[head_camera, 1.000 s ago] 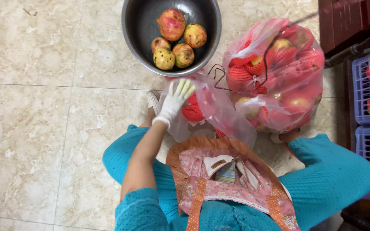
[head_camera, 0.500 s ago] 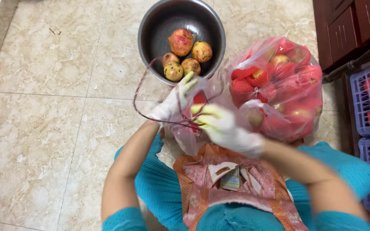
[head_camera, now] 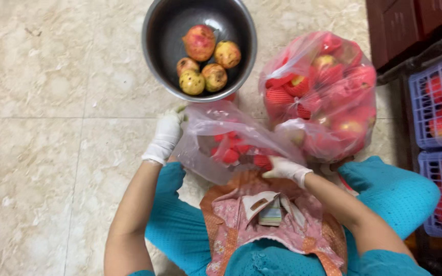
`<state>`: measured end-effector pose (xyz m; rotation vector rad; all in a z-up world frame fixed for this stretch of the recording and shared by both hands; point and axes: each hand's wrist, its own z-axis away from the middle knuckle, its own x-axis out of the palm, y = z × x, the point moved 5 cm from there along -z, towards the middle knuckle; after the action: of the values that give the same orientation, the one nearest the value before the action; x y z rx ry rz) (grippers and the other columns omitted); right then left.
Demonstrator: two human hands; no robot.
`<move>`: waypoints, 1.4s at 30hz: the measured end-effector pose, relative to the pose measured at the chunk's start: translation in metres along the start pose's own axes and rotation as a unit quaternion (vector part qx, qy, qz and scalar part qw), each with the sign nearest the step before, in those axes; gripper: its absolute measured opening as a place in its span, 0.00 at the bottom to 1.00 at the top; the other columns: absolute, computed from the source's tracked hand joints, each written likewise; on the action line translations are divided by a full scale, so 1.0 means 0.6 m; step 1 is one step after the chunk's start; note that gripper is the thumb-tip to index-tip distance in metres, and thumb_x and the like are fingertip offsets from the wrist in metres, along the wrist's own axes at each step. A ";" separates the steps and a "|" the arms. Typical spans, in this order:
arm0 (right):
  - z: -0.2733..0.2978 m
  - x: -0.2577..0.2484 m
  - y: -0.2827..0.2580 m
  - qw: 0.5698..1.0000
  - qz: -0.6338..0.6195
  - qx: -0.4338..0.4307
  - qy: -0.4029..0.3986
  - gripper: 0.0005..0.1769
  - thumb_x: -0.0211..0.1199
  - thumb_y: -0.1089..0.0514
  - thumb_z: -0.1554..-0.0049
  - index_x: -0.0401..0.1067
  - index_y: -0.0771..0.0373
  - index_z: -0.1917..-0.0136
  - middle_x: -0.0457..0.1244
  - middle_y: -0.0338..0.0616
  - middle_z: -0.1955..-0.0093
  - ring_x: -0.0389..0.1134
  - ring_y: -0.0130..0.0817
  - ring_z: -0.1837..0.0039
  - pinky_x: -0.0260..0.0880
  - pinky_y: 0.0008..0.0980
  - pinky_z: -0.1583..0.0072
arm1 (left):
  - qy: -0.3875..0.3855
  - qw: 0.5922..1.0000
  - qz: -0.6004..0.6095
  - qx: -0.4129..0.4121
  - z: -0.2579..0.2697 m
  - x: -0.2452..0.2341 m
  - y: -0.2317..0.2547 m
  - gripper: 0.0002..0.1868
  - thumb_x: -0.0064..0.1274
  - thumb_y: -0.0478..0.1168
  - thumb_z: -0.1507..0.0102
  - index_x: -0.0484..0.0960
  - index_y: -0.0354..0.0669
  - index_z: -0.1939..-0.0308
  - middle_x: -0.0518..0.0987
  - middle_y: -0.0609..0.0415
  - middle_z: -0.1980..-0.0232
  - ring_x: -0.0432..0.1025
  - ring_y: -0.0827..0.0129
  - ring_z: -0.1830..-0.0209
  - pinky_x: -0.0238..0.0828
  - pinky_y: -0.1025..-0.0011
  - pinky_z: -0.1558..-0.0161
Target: The person unpacks a large bag of apples by removing individual protective nets from each fruit and placing the apples into a metal bowl.
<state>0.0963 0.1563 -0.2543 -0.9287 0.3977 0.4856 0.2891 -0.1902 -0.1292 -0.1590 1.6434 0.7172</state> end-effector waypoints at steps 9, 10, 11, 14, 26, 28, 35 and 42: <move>0.200 -0.259 -0.140 0.910 -0.026 -0.124 0.395 0.13 0.63 0.55 0.42 0.77 0.65 0.48 0.69 0.55 0.51 0.71 0.50 0.49 0.72 0.44 0.45 | 0.095 0.974 0.152 0.139 -0.021 0.100 0.293 0.21 0.50 0.27 0.40 0.83 0.44 0.44 0.78 0.46 0.35 0.73 0.53 0.35 0.70 0.59 0.33; 0.206 -0.285 -0.132 0.885 0.045 -0.175 0.428 0.17 0.62 0.54 0.42 0.75 0.69 0.45 0.67 0.62 0.46 0.69 0.55 0.45 0.70 0.46 0.43 | 0.088 0.964 0.210 0.138 -0.040 0.128 0.326 0.23 0.50 0.27 0.43 0.83 0.43 0.45 0.79 0.44 0.38 0.74 0.51 0.38 0.70 0.59 0.35; 0.219 -0.296 -0.120 0.853 0.116 -0.224 0.456 0.21 0.61 0.54 0.42 0.74 0.73 0.42 0.65 0.69 0.41 0.67 0.61 0.41 0.68 0.48 0.41 | 0.080 0.950 0.268 0.137 -0.062 0.162 0.357 0.24 0.51 0.27 0.46 0.82 0.41 0.45 0.80 0.43 0.41 0.74 0.49 0.41 0.69 0.58 0.38; 0.184 -0.210 -0.015 0.995 0.103 0.006 -0.007 0.19 0.59 0.42 0.41 0.80 0.58 0.51 0.72 0.49 0.51 0.73 0.42 0.49 0.72 0.42 0.45 | 0.046 0.926 0.370 0.061 -0.148 0.282 0.415 0.23 0.49 0.29 0.40 0.81 0.43 0.42 0.80 0.45 0.41 0.74 0.51 0.40 0.70 0.61 0.37; 0.111 -0.440 0.127 0.926 -0.222 0.128 0.277 0.21 0.62 0.40 0.43 0.77 0.60 0.53 0.73 0.37 0.62 0.73 0.27 0.61 0.73 0.30 0.56 | -0.314 0.891 0.270 0.187 0.044 0.479 0.627 0.14 0.51 0.48 0.37 0.85 0.45 0.57 0.83 0.44 0.53 0.78 0.49 0.53 0.74 0.56 0.48; 0.067 -0.422 0.107 0.944 -0.034 0.133 0.301 0.27 0.66 0.35 0.46 0.77 0.62 0.55 0.70 0.49 0.63 0.72 0.43 0.61 0.72 0.41 0.55 | -0.347 0.899 0.204 0.172 0.082 0.471 0.616 0.12 0.52 0.43 0.40 0.85 0.45 0.56 0.83 0.44 0.53 0.78 0.47 0.53 0.74 0.55 0.48; -0.076 -0.341 0.163 0.946 0.234 0.023 0.222 0.24 0.59 0.37 0.41 0.76 0.60 0.59 0.69 0.54 0.61 0.71 0.56 0.56 0.71 0.54 0.55 | -0.051 0.949 0.309 -0.024 -0.021 0.372 0.461 0.10 0.55 0.34 0.42 0.85 0.46 0.57 0.84 0.47 0.52 0.78 0.51 0.51 0.75 0.60 0.47; -0.053 -0.336 0.188 0.956 0.194 -0.018 0.217 0.22 0.55 0.41 0.37 0.76 0.58 0.61 0.68 0.53 0.62 0.71 0.56 0.56 0.70 0.53 0.53 | 0.081 0.951 0.298 -0.011 -0.187 0.395 0.426 0.22 0.53 0.33 0.40 0.79 0.41 0.41 0.78 0.42 0.40 0.74 0.48 0.42 0.71 0.57 0.41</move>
<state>-0.1358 0.1415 -0.2407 -0.9950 0.9871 0.6477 0.0179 0.0220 -0.2541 0.2855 1.8567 1.2040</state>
